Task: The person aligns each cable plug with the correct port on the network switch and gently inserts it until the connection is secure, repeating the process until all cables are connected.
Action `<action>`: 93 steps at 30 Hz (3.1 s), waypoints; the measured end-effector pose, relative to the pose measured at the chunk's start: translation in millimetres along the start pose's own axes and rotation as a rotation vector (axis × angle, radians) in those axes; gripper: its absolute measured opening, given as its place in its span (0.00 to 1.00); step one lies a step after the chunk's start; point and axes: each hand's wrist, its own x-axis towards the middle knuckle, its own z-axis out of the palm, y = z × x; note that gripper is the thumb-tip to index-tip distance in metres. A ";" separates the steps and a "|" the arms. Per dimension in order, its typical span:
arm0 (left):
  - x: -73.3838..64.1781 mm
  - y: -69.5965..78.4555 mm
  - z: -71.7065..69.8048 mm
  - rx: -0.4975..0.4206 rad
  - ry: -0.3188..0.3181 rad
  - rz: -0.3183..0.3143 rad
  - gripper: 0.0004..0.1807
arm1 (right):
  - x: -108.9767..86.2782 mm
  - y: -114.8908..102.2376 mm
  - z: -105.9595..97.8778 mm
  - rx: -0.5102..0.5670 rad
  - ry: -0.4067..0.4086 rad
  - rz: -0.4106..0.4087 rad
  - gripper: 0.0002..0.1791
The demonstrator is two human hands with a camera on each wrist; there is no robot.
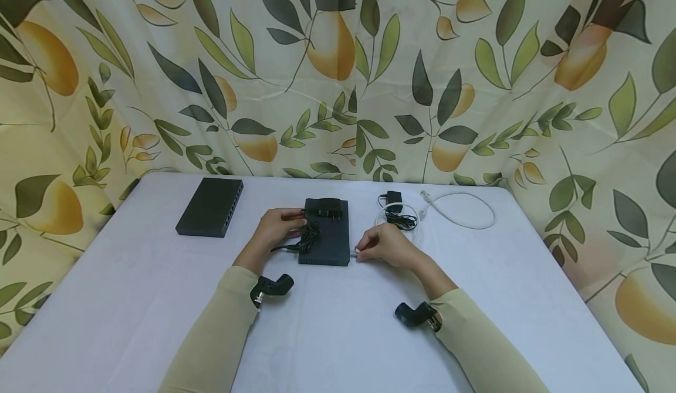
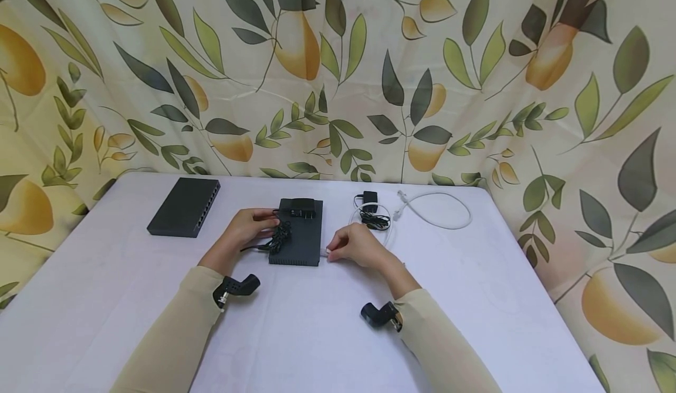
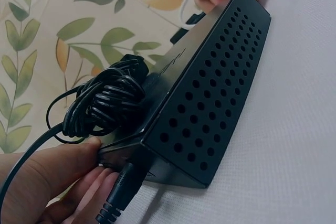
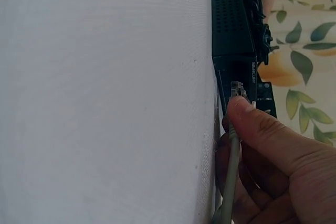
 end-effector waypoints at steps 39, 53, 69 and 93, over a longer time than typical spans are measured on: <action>-1.7 3.0 3.0 -0.011 0.031 -0.048 0.22 | 4.1 -2.7 1.8 0.083 -0.021 -0.011 0.06; -0.3 0.5 2.7 -0.021 0.012 -0.051 0.22 | -1.1 1.6 1.9 0.009 0.018 0.005 0.09; -5.6 4.0 1.4 -0.060 -0.020 -0.058 0.25 | -1.9 4.3 4.6 0.007 0.036 -0.037 0.06; -11.1 6.6 2.7 -0.052 0.022 -0.088 0.22 | -5.5 0.5 22.0 0.009 0.145 -0.061 0.05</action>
